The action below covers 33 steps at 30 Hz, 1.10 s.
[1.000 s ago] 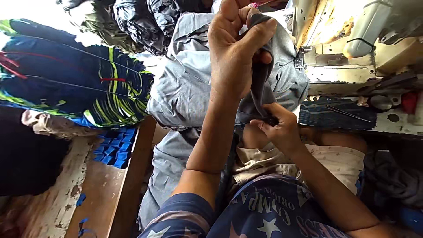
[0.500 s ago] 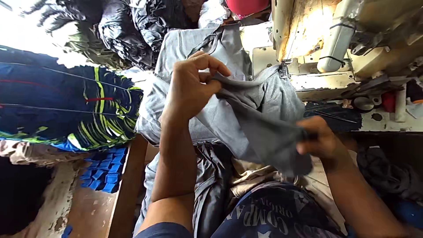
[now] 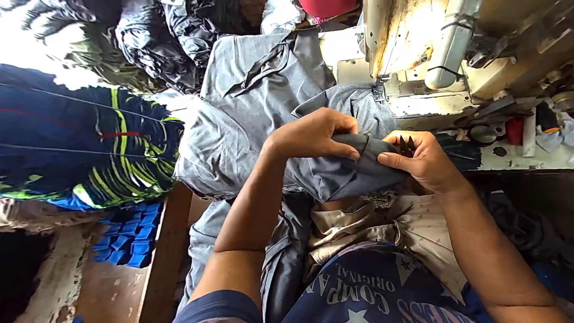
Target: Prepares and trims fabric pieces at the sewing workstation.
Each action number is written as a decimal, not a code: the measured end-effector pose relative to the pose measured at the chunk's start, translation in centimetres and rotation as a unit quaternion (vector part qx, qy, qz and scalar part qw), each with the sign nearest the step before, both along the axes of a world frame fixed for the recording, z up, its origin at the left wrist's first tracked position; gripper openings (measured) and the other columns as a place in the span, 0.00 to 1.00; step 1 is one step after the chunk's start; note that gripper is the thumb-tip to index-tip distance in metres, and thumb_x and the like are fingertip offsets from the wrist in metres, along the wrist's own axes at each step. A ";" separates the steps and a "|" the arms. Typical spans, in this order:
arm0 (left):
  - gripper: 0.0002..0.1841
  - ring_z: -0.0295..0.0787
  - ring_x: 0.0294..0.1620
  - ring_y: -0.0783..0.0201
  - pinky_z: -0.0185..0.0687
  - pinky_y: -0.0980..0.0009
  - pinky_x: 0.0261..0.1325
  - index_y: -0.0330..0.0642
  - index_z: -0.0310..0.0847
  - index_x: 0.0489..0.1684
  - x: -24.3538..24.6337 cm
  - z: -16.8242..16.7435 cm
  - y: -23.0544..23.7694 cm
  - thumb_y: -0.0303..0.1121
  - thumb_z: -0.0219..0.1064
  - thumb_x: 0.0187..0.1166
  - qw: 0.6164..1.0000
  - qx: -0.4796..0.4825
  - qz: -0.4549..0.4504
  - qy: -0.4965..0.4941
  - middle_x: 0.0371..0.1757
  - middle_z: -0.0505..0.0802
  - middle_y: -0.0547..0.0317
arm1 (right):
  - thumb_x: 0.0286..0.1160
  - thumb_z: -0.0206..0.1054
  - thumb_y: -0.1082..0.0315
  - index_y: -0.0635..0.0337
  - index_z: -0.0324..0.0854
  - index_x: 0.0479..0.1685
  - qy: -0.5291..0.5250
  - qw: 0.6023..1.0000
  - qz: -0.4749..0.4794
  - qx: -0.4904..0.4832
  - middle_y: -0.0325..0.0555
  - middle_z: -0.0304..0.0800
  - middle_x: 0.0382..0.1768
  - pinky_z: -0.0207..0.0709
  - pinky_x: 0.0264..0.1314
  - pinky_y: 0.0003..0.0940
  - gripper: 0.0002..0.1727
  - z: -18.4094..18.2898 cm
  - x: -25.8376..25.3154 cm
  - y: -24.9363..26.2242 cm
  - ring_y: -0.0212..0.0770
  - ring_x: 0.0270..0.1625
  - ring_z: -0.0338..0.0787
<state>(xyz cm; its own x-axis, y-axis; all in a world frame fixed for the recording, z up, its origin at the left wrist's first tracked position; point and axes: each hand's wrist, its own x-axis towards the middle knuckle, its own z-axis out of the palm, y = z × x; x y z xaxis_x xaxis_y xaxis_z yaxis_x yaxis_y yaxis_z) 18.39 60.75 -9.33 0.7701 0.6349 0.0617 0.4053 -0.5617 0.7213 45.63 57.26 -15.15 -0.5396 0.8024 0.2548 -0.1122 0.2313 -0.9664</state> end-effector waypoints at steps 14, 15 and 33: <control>0.11 0.92 0.58 0.66 0.90 0.67 0.62 0.41 0.91 0.36 -1.5 -1.0 -5.0 0.19 0.61 0.76 0.984 0.094 0.111 -0.106 0.52 0.95 0.59 | 0.70 0.65 0.86 0.65 0.89 0.34 0.014 0.982 -0.104 0.155 0.48 0.94 0.44 0.90 0.55 0.35 0.10 -0.7 -1.1 -1.7 0.39 0.50 0.93; 0.12 0.91 0.59 0.67 0.90 0.68 0.62 0.41 0.93 0.38 -1.4 -1.3 -5.0 0.20 0.61 0.75 0.983 0.089 0.117 -0.112 0.54 0.95 0.59 | 0.69 0.65 0.86 0.65 0.89 0.34 0.007 0.980 -0.111 0.164 0.49 0.94 0.45 0.90 0.56 0.34 0.10 -0.6 -1.2 -2.0 0.38 0.50 0.94; 0.10 0.90 0.55 0.59 0.87 0.55 0.67 0.49 0.89 0.29 -7.2 5.8 -8.1 0.40 0.69 0.79 0.986 0.090 0.002 -0.139 0.44 0.94 0.62 | 0.80 0.69 0.72 0.65 0.86 0.65 -0.065 0.965 -0.076 0.244 0.44 0.94 0.56 0.93 0.50 0.32 0.17 2.1 1.1 -2.4 0.33 0.47 0.94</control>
